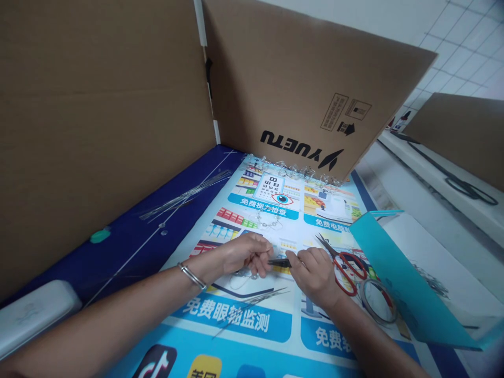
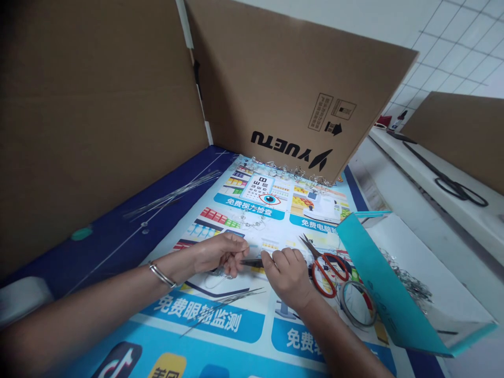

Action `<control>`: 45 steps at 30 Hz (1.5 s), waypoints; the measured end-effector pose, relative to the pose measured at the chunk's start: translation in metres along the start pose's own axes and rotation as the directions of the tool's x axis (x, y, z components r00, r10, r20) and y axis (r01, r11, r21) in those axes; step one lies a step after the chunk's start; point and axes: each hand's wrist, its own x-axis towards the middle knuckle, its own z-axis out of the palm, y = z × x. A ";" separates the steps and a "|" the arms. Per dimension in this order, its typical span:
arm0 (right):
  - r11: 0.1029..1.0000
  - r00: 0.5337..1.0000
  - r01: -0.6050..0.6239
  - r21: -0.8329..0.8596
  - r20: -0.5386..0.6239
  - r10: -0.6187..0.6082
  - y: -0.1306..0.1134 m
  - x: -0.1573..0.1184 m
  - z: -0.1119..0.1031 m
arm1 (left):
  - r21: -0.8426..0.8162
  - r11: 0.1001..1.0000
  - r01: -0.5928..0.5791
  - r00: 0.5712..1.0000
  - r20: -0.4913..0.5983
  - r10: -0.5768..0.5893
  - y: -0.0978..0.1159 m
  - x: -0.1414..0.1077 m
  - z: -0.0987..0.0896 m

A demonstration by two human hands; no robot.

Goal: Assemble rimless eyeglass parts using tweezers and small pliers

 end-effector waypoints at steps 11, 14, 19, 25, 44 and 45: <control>0.999 0.998 -0.013 0.045 -0.066 0.016 -0.003 0.005 -0.004 | -0.002 1.000 0.000 1.000 -0.025 0.000 0.004 0.000 0.001; 0.999 0.998 -0.016 0.046 -0.055 0.019 -0.003 0.005 -0.004 | 0.005 1.000 -0.004 1.000 -0.009 0.004 0.002 0.001 -0.002; 0.999 0.999 -0.019 0.038 -0.028 0.020 -0.002 0.003 -0.001 | -0.003 1.000 -0.004 1.000 0.015 0.004 0.002 0.001 -0.001; 1.000 1.000 -0.012 0.024 -0.025 0.013 -0.001 0.001 0.001 | -0.007 1.000 -0.002 1.000 0.031 0.002 0.000 0.001 0.000; 1.000 0.999 0.016 -0.015 -0.044 -0.017 0.002 -0.004 0.005 | 0.000 1.000 0.002 1.000 0.018 -0.002 -0.004 0.003 -0.003; 1.000 0.999 0.016 -0.016 -0.047 -0.017 0.002 -0.004 0.005 | -0.002 1.000 -0.001 1.000 0.015 0.001 -0.003 0.004 -0.003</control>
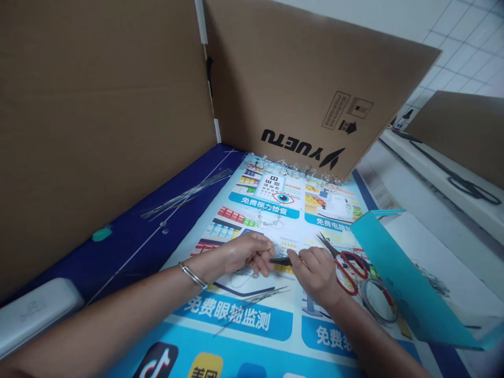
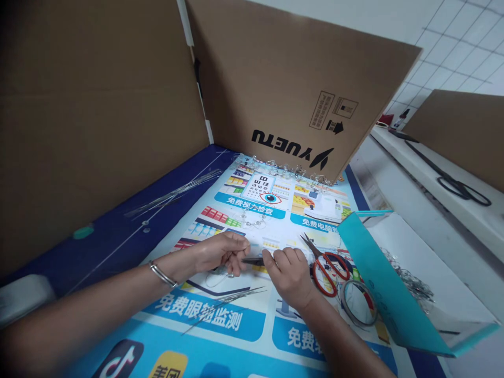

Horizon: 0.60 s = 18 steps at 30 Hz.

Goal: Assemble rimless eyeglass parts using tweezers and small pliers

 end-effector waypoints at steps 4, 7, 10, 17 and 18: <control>1.000 1.000 0.006 -0.006 0.002 -0.006 0.000 0.000 -0.001 | -0.003 1.000 -0.002 1.000 -0.008 0.002 0.001 0.000 0.001; 1.000 1.000 0.007 -0.009 0.008 -0.007 0.001 0.002 -0.004 | -0.002 1.000 0.000 1.000 -0.007 0.000 0.001 0.000 0.001; 1.000 1.000 0.008 -0.015 0.008 -0.007 0.000 0.003 -0.005 | -0.004 1.000 -0.004 1.000 -0.007 0.004 0.002 0.000 0.002; 1.000 1.000 0.022 -0.006 0.014 -0.022 0.001 0.004 -0.006 | 0.003 1.000 -0.006 1.000 -0.019 0.006 0.002 0.000 0.002; 1.000 1.000 0.025 -0.010 0.016 -0.025 0.001 0.004 -0.007 | 0.007 1.000 -0.009 1.000 -0.021 0.010 0.002 0.000 0.003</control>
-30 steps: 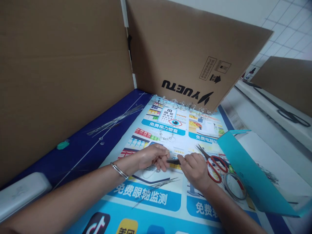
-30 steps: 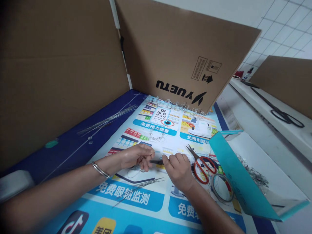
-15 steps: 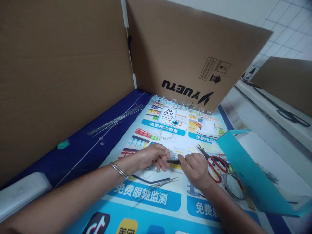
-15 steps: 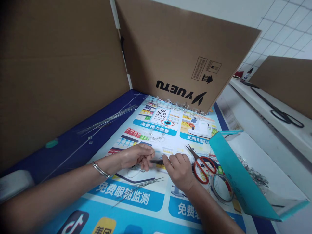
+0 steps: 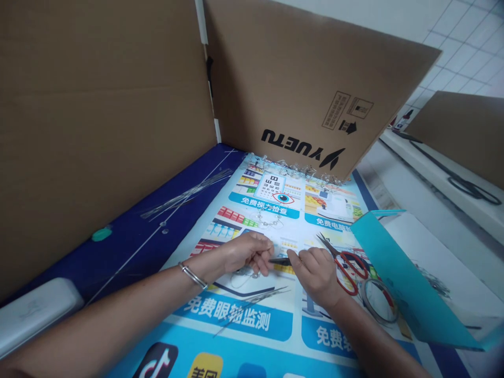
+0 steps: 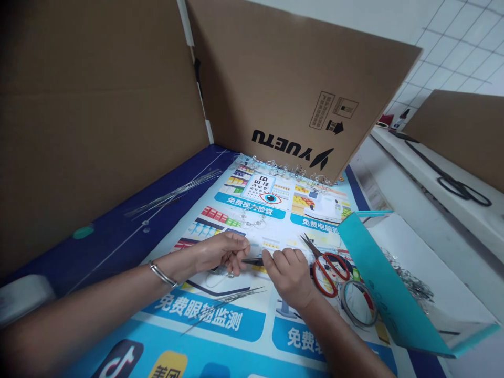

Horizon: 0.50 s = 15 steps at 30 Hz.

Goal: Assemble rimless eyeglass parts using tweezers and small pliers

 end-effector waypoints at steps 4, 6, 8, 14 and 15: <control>1.000 1.000 0.024 -0.020 0.000 -0.024 0.001 0.001 -0.002 | 0.028 0.999 -0.028 1.000 -0.001 0.028 0.000 -0.001 0.000; 0.999 0.999 0.032 -0.028 -0.003 -0.032 0.001 0.002 -0.004 | 0.059 0.997 -0.044 0.999 -0.003 0.044 0.001 -0.001 0.001; 0.999 0.999 0.034 -0.036 -0.005 -0.034 0.001 0.002 -0.005 | 0.096 0.993 -0.066 0.998 -0.012 0.068 0.001 -0.002 0.001; 0.999 0.999 0.034 -0.036 -0.001 -0.034 0.000 0.004 -0.004 | 0.202 0.972 -0.119 0.991 -0.040 0.129 0.003 -0.003 0.003; 0.999 0.999 0.032 -0.036 0.000 -0.032 0.000 0.004 -0.004 | 0.217 0.968 -0.126 0.989 -0.043 0.138 0.003 -0.003 0.004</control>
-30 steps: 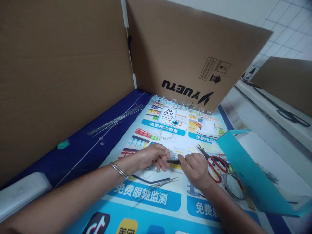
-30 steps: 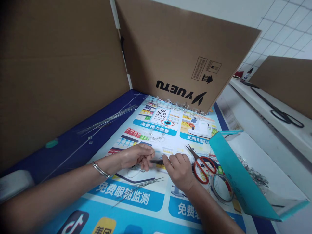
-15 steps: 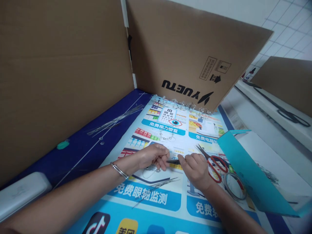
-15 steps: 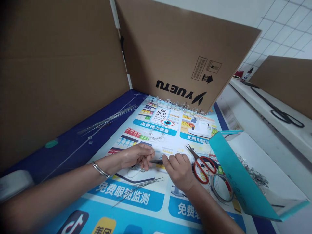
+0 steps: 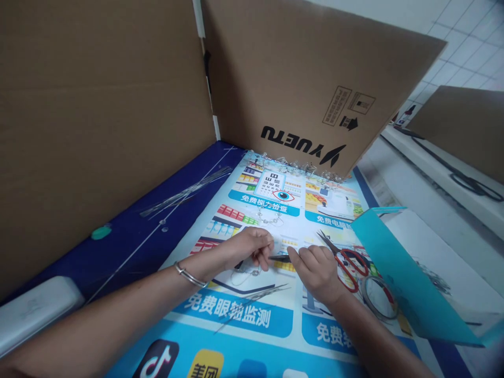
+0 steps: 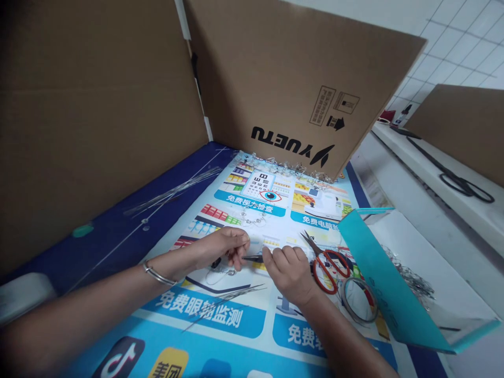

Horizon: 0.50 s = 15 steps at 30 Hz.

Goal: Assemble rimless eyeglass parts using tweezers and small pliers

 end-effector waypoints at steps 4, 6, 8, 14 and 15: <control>1.000 1.000 -0.003 -0.001 0.000 0.003 0.000 0.000 0.000 | 0.032 0.999 -0.013 1.000 -0.011 0.013 0.000 0.000 0.001; 1.000 1.000 -0.006 0.002 -0.004 0.006 0.000 -0.001 0.000 | 0.028 1.000 -0.008 1.000 -0.009 0.009 0.000 0.000 0.000; 1.000 1.000 -0.008 0.000 -0.007 0.008 0.000 0.000 0.000 | 0.010 1.000 -0.001 1.000 -0.003 0.001 0.000 0.001 0.000; 1.000 1.000 0.002 -0.015 -0.001 -0.002 0.000 0.000 -0.001 | -0.030 0.999 0.012 1.000 0.014 -0.012 0.000 0.000 -0.001; 1.000 1.000 0.004 -0.014 0.001 -0.004 0.000 0.000 -0.001 | -0.035 0.999 0.015 1.000 0.016 -0.015 0.000 0.000 -0.001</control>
